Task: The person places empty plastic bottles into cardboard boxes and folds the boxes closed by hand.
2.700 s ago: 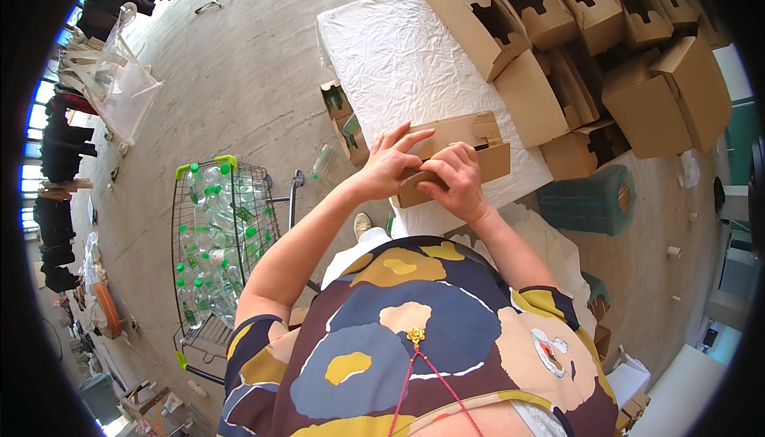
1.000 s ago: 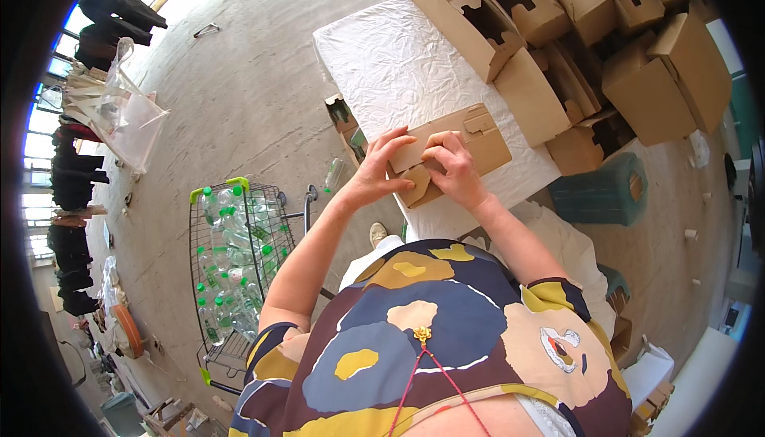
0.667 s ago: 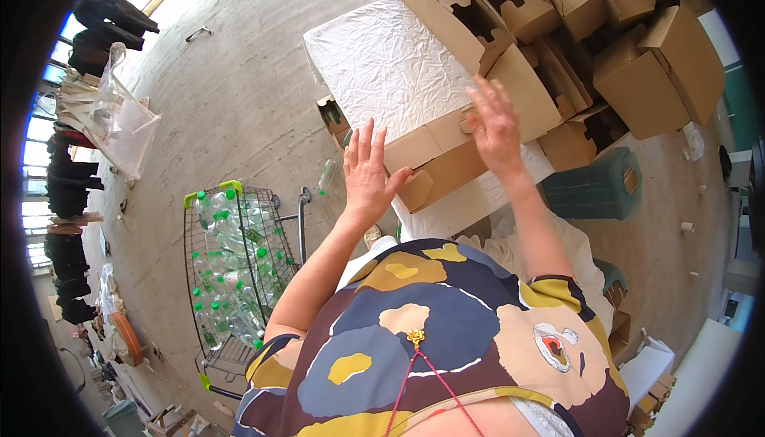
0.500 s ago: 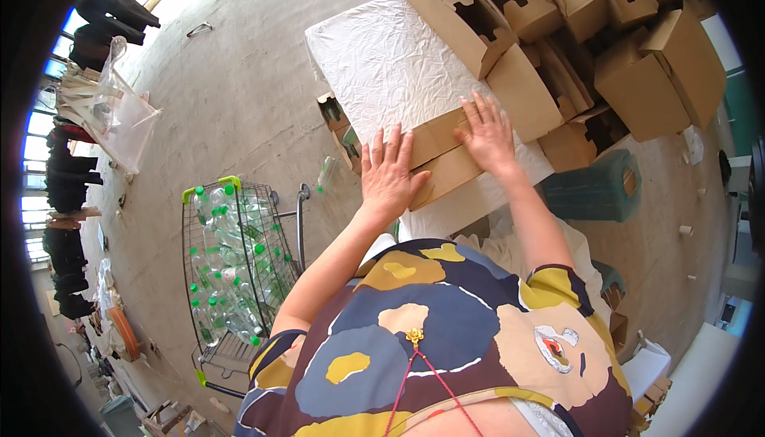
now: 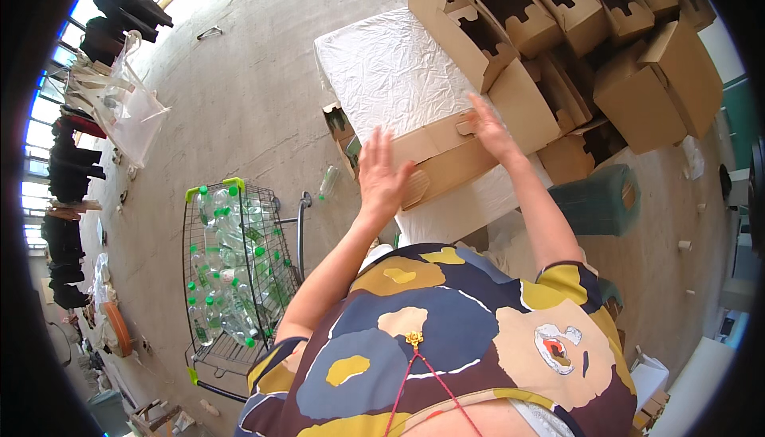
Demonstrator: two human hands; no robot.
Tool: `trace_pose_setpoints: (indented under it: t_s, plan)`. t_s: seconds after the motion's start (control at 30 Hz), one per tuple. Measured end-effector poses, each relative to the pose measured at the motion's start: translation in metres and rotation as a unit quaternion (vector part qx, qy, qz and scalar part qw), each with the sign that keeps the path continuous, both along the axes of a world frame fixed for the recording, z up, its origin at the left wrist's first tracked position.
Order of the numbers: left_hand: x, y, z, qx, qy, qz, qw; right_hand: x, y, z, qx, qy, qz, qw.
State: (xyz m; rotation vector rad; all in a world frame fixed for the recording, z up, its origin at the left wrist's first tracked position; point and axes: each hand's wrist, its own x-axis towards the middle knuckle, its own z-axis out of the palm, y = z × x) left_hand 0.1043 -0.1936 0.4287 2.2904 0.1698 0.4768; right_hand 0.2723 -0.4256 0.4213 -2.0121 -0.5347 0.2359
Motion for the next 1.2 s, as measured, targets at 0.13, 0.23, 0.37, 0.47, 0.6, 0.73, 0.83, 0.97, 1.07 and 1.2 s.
trace_pose_setpoints:
  t_s: [0.13,0.23,0.37,0.47,0.6,0.73,0.83,0.97,1.07,1.2]
  plan:
    - [-0.022,0.029,-0.027,-0.34,0.121,0.077,0.929,0.005,-0.027,-0.001,0.073,0.126,-0.134,0.98]
    - [-0.044,0.036,-0.02,-0.51,0.303,0.084,0.801,-0.004,-0.036,-0.015,0.069,0.291,-0.172,0.939]
    - [-0.043,0.028,-0.02,-0.589,0.359,0.045,0.723,-0.024,-0.026,-0.001,0.069,0.323,-0.105,0.938]
    - [-0.035,0.025,0.008,-0.574,0.309,0.008,0.758,-0.03,-0.024,0.015,0.122,0.279,-0.113,0.946]
    - [-0.018,0.038,0.045,-0.53,0.165,-0.036,0.831,-0.035,-0.013,0.047,0.27,0.204,-0.091,0.937]
    - [0.003,0.047,0.049,-0.551,-0.016,-0.096,0.829,-0.044,-0.013,0.055,0.416,0.157,-0.051,0.894]
    - [0.002,0.056,0.015,-0.592,-0.039,-0.091,0.799,-0.05,-0.027,0.028,0.438,0.174,-0.067,0.879]
    - [-0.015,0.047,-0.046,-0.605,0.067,-0.03,0.793,-0.071,-0.041,-0.05,0.334,0.224,-0.141,0.904]
    - [-0.032,0.05,-0.079,-0.531,0.156,-0.016,0.833,-0.093,-0.059,-0.08,0.284,0.303,-0.187,0.89]
    - [-0.035,0.042,-0.056,-0.509,0.206,-0.021,0.836,-0.095,-0.069,-0.067,0.246,0.349,-0.169,0.888]
